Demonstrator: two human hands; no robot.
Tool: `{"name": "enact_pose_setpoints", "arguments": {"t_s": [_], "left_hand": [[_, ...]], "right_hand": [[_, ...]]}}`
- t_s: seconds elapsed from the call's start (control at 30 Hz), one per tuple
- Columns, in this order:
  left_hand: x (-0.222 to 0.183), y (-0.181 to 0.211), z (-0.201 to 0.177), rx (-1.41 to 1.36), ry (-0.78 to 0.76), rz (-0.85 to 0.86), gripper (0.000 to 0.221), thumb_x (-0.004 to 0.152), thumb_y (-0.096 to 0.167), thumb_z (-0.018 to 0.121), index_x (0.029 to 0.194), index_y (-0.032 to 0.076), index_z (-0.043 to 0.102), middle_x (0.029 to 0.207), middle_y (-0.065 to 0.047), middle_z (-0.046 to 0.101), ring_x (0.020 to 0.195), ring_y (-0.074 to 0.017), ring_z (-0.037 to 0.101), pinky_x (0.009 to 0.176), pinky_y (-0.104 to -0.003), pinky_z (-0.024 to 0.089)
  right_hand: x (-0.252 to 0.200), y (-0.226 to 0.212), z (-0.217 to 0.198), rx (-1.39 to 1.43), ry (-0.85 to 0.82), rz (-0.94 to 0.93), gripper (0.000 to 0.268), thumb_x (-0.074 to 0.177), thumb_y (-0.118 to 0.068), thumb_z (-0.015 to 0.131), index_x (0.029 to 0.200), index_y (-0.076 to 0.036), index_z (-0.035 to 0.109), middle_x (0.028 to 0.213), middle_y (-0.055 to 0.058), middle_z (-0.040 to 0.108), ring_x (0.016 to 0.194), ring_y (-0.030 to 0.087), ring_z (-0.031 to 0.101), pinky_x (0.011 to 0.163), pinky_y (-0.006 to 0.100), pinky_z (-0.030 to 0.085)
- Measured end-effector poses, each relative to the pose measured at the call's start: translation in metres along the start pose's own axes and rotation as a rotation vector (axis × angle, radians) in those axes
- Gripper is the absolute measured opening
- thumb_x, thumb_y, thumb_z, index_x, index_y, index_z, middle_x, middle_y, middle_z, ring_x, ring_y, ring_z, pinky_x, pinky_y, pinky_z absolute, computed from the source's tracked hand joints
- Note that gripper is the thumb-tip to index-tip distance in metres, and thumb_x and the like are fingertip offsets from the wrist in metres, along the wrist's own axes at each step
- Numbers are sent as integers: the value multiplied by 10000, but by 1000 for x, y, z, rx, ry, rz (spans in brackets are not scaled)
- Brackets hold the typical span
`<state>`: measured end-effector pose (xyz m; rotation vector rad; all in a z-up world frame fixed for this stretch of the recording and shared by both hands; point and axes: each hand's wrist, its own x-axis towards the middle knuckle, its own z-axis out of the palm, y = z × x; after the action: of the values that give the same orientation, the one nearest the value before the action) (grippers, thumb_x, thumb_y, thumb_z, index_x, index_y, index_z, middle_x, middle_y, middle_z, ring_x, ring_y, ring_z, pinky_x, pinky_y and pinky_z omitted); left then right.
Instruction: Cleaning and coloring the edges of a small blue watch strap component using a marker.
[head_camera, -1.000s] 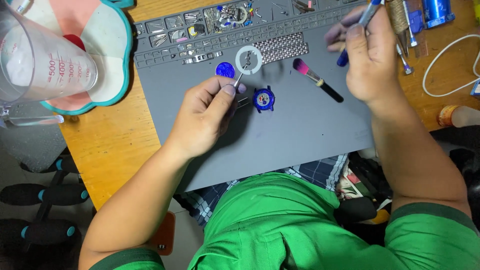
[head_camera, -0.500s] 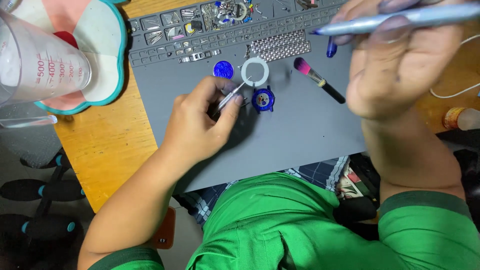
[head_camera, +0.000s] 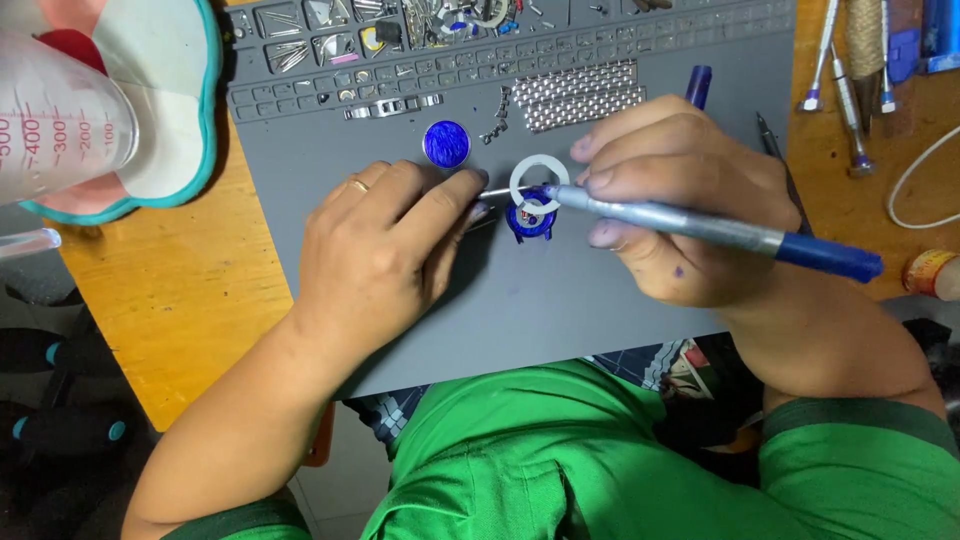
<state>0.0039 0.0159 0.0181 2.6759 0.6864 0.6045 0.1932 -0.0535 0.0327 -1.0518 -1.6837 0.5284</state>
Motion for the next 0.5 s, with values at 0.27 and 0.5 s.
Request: {"name": "enact_pose_setpoints", "arguments": {"t_s": [0.27, 0.5], "left_hand": [[2, 1, -4, 1, 74, 16, 127, 837, 100, 546, 936, 20, 556, 714, -94, 463, 601, -246, 440, 518, -326, 346], [3, 1, -6, -23, 78, 31, 81, 832, 64, 535, 873, -5, 545, 674, -99, 457, 582, -250, 427, 524, -319, 338]], "right_hand": [[2, -5, 1, -97, -79, 81, 69, 756, 49, 493, 813, 76, 464, 796, 243, 497, 800, 370, 569, 735, 396, 502], [0, -1, 1, -98, -120, 63, 81, 769, 43, 508, 827, 71, 459, 805, 239, 515, 830, 399, 561, 763, 407, 474]]}}
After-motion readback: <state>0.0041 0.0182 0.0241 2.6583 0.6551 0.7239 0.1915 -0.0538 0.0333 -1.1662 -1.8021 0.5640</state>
